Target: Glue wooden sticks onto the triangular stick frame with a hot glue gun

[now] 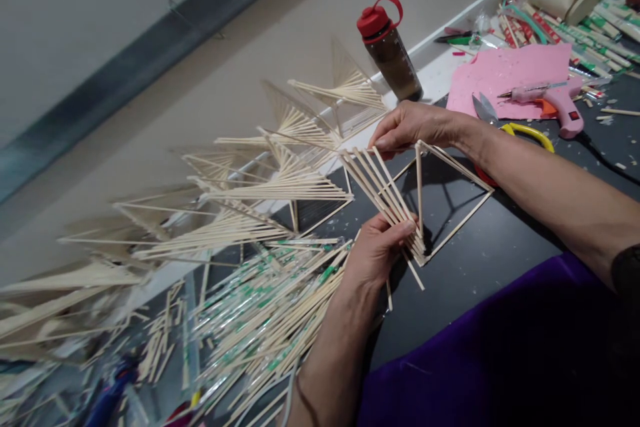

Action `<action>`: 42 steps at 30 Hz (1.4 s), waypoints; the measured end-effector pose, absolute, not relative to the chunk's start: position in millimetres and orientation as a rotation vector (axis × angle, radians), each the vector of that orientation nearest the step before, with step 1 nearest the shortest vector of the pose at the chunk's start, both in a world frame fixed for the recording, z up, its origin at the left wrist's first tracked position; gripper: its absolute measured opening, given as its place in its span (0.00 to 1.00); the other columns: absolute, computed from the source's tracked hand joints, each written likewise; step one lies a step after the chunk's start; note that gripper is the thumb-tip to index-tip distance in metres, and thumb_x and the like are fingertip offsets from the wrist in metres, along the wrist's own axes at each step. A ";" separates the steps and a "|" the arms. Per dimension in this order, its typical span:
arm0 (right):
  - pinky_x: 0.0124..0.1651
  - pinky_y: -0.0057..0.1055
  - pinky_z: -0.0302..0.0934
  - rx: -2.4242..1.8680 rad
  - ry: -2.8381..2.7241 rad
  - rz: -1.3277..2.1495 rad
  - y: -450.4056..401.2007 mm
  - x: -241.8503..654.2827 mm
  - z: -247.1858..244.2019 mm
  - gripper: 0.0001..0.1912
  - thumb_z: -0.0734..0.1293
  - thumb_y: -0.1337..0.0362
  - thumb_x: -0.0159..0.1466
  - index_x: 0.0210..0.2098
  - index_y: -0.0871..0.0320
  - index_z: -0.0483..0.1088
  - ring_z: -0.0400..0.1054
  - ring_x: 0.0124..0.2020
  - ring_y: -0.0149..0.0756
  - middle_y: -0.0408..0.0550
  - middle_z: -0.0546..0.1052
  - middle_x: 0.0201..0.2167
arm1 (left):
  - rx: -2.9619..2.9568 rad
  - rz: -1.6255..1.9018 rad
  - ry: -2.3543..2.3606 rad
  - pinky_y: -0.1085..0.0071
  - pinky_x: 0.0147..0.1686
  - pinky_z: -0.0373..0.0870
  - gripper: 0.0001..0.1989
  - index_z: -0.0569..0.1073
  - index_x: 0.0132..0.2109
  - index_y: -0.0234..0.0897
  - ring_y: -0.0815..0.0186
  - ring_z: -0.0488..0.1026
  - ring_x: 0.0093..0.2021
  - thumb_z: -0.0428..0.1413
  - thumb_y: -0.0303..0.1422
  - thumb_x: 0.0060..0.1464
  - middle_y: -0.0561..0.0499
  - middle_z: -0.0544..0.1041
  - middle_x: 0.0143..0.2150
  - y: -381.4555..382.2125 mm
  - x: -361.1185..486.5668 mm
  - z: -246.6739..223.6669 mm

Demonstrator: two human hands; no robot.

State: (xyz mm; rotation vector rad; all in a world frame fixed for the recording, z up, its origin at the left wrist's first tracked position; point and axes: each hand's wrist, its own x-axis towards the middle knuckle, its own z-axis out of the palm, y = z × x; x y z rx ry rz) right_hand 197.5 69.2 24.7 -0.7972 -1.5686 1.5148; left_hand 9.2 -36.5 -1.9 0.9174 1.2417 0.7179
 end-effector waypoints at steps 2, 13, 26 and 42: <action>0.31 0.22 0.60 -0.794 -1.580 1.509 69.1 197.5 25.1 0.08 0.67 0.79 0.60 0.27 0.66 0.75 0.64 0.24 0.24 0.43 0.74 0.20 | 0.930 0.713 1.237 0.74 0.24 0.66 0.17 0.78 0.26 0.33 0.71 0.69 0.21 0.73 0.33 0.25 0.52 0.76 0.22 -36.5 9.6 -1.6; 0.32 0.23 0.59 -0.788 -1.611 1.481 71.8 196.6 23.6 0.08 0.68 0.78 0.59 0.25 0.66 0.75 0.64 0.25 0.24 0.43 0.74 0.21 | 0.961 0.711 1.201 0.74 0.22 0.64 0.17 0.77 0.26 0.33 0.72 0.66 0.19 0.72 0.34 0.26 0.53 0.73 0.19 -36.4 10.7 -2.0; 0.31 0.23 0.58 -0.840 -1.608 1.445 67.1 195.3 27.7 0.10 0.67 0.79 0.58 0.23 0.65 0.74 0.62 0.23 0.23 0.42 0.73 0.20 | 0.960 0.701 1.204 0.74 0.22 0.64 0.17 0.76 0.25 0.33 0.72 0.67 0.19 0.72 0.34 0.27 0.53 0.73 0.20 -36.3 10.5 -1.5; 0.32 0.23 0.59 -0.842 -1.611 1.438 69.7 195.0 25.4 0.08 0.69 0.78 0.58 0.24 0.64 0.75 0.63 0.24 0.24 0.41 0.74 0.20 | 0.969 0.702 1.213 0.74 0.21 0.62 0.17 0.76 0.24 0.33 0.73 0.66 0.19 0.73 0.35 0.26 0.53 0.73 0.20 -36.2 10.6 -1.1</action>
